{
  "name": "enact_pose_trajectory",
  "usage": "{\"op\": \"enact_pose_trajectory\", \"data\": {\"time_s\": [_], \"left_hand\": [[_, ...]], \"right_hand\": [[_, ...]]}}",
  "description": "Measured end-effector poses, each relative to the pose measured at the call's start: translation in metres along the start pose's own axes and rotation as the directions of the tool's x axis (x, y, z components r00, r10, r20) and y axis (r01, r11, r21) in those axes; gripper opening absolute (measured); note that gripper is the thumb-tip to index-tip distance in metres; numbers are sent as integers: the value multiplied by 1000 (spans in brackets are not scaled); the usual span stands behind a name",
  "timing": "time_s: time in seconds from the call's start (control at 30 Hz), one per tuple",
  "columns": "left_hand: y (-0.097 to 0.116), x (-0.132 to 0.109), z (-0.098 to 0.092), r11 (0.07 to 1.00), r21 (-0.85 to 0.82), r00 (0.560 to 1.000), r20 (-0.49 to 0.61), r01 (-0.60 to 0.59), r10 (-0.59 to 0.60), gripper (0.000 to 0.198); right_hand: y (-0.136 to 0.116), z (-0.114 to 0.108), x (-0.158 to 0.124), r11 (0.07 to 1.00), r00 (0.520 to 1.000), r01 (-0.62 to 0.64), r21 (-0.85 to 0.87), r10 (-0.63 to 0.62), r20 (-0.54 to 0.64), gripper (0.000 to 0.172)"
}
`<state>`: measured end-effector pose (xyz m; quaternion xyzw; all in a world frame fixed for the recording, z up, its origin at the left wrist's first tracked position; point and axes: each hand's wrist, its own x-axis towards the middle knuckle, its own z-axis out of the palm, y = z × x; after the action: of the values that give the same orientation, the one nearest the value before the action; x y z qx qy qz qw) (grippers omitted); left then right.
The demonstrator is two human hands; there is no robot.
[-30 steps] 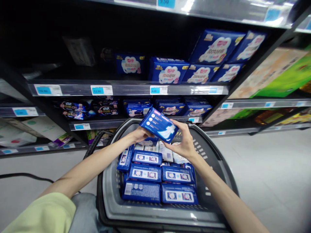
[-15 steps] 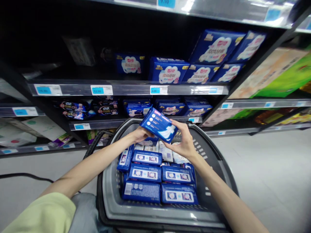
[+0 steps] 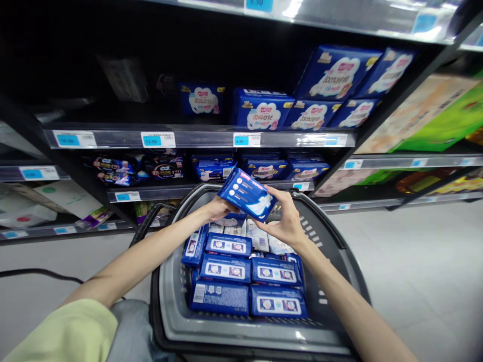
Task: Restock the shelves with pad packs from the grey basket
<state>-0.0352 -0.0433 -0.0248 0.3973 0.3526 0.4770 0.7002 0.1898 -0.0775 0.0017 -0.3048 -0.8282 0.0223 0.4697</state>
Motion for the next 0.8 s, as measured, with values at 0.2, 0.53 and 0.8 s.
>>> {"op": "enact_pose_trajectory", "data": {"time_s": [0.2,0.53,0.8], "left_hand": [[-2,1,-1,1000,7,999,-27,-25,25,28],[0,-1,0,998,49,997,-58,-40,43,26],[4,-3,6,997,60,999,-6,-41,41,25]], "right_hand": [[1,-1,0,1000,1000,-5,-7,5,25,80],[2,-1,0,1000,1000,21,10,-21,20,75],[9,-1,-3,995,990,-87,38,82,111,74]]}}
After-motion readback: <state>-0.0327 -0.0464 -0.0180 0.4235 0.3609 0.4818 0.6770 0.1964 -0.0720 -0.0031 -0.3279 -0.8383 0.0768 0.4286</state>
